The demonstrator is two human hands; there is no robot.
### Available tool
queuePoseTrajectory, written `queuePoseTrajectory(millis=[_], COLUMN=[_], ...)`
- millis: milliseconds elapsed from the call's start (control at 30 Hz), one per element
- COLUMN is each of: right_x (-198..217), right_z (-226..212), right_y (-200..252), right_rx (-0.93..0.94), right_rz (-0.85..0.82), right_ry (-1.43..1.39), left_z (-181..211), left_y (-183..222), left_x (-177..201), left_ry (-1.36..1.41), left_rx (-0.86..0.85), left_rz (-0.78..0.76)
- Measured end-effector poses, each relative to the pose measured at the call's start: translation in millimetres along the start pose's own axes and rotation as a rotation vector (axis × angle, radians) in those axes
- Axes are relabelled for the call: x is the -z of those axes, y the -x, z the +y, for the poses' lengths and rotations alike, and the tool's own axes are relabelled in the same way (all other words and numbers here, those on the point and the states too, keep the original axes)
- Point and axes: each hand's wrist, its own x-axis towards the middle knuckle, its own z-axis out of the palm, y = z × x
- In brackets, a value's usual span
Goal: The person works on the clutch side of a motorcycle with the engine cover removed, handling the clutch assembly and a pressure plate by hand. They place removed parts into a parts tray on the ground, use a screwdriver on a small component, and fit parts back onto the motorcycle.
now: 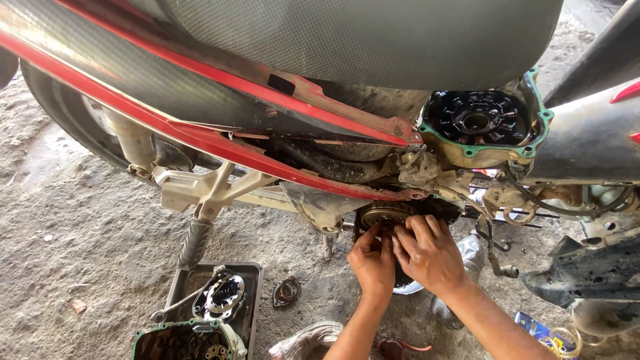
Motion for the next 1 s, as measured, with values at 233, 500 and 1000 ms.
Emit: queuePoseTrajectory(millis=[233, 500, 1000], right_x=[-16, -7, -6], right_z=[9, 5, 8], right_y=[10, 5, 3], right_rx=[0.017, 0.026, 0.053], right_rz=[-0.058, -0.041, -0.030], right_ry=[0.020, 0.017, -0.010], left_z=[6, -10, -3], left_y=[8, 8, 6], left_x=[3, -6, -4], left_ry=[0.088, 0.432, 0.375], left_rx=[0.052, 0.215, 0.364], left_rz=[0.014, -0.061, -0.003])
